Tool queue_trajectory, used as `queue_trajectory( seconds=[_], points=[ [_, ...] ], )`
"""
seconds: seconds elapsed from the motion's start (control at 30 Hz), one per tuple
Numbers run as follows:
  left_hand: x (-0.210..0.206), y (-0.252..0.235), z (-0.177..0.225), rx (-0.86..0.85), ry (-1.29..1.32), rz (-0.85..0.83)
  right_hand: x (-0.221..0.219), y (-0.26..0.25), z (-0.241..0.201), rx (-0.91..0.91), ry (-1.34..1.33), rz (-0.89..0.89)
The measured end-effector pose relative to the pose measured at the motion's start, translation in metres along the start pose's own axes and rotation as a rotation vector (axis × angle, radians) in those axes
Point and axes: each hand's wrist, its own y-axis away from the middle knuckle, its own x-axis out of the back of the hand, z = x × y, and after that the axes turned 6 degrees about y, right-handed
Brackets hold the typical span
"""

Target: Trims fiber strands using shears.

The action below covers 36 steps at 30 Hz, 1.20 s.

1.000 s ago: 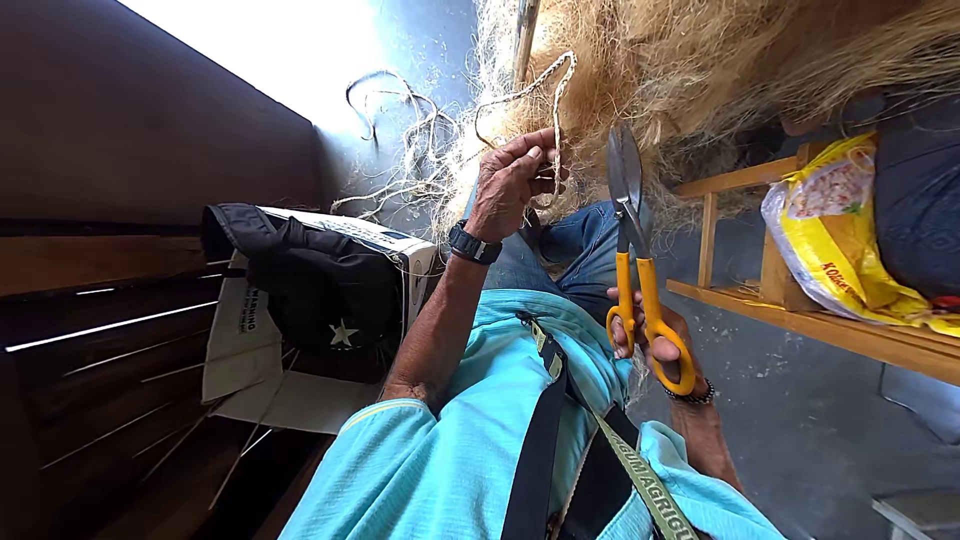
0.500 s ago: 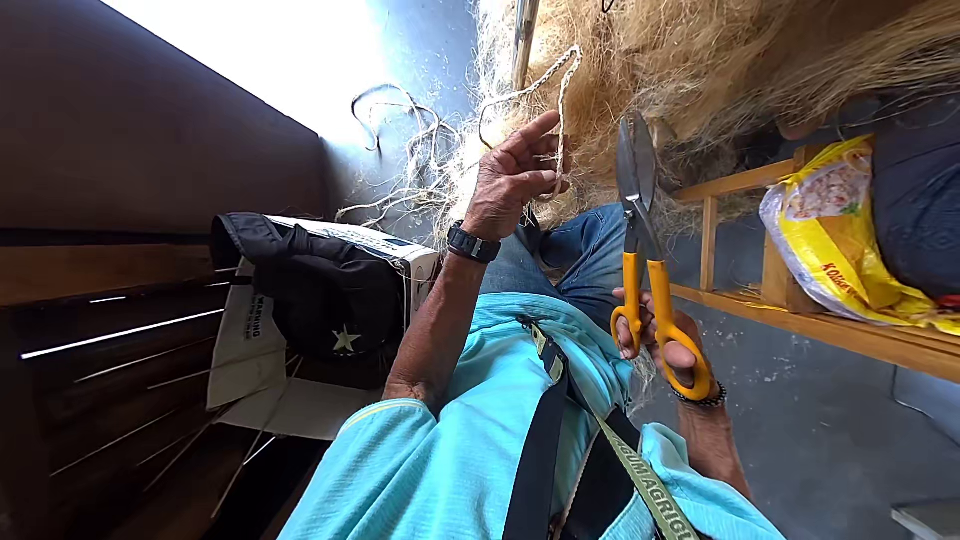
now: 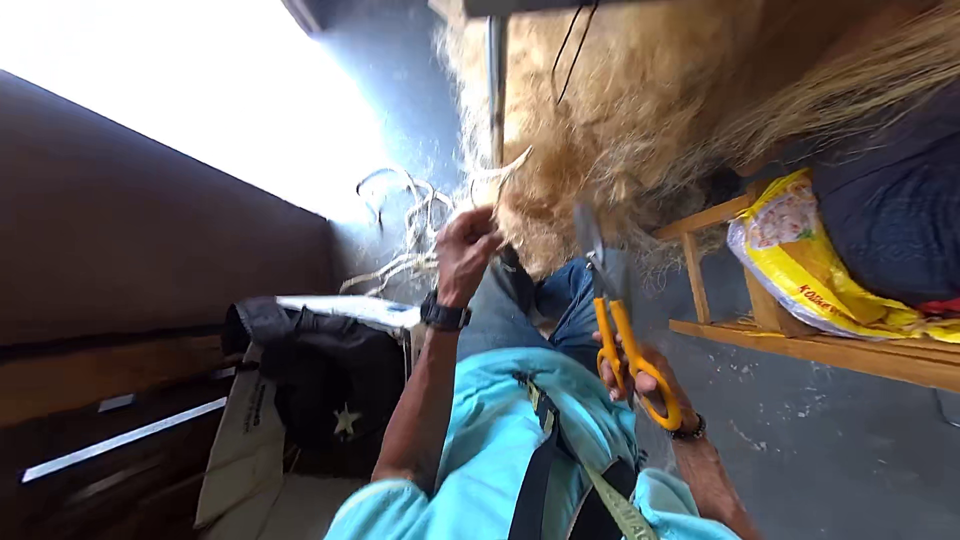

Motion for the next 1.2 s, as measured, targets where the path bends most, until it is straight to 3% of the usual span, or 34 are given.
queue_trajectory(
  seconds=[0.17, 0.37, 0.57, 0.7, 0.8, 0.9, 1.07, 1.1, 1.13, 1.2],
  points=[
    [0.036, -0.002, -0.038, 0.161, -0.054, 0.179, 0.005, -0.001, 0.022, -0.051, -0.052, 0.03],
    [0.063, 0.016, -0.053, 0.295, -0.131, 0.268, 0.007, 0.001, 0.044, -0.161, -0.086, 0.067],
    [0.072, 0.018, -0.057, 0.369, -0.259, 0.182, 0.01, -0.001, 0.059, -0.174, -0.163, 0.078],
    [0.067, 0.014, -0.047, 0.319, -0.308, 0.149, 0.015, -0.001, 0.069, -0.173, -0.211, 0.078],
    [0.057, 0.009, -0.025, 0.162, -0.12, 0.158, 0.016, -0.002, 0.071, -0.211, -0.258, 0.09],
    [0.066, 0.003, 0.013, -0.042, 0.294, 0.096, 0.017, -0.004, 0.071, -0.214, -0.285, 0.097],
    [0.134, -0.025, 0.051, -0.728, 1.156, 0.075, 0.016, -0.003, 0.072, -0.204, -0.329, 0.08],
    [0.141, -0.032, 0.042, -0.732, 1.236, 0.148, 0.017, -0.002, 0.073, -0.2, -0.339, 0.076],
    [0.14, -0.038, 0.027, -0.62, 1.257, 0.263, 0.018, -0.003, 0.074, -0.195, -0.35, 0.068],
    [0.119, -0.046, -0.011, -0.213, 1.154, 0.488, 0.016, -0.005, 0.074, -0.198, -0.38, 0.059]
  ],
)
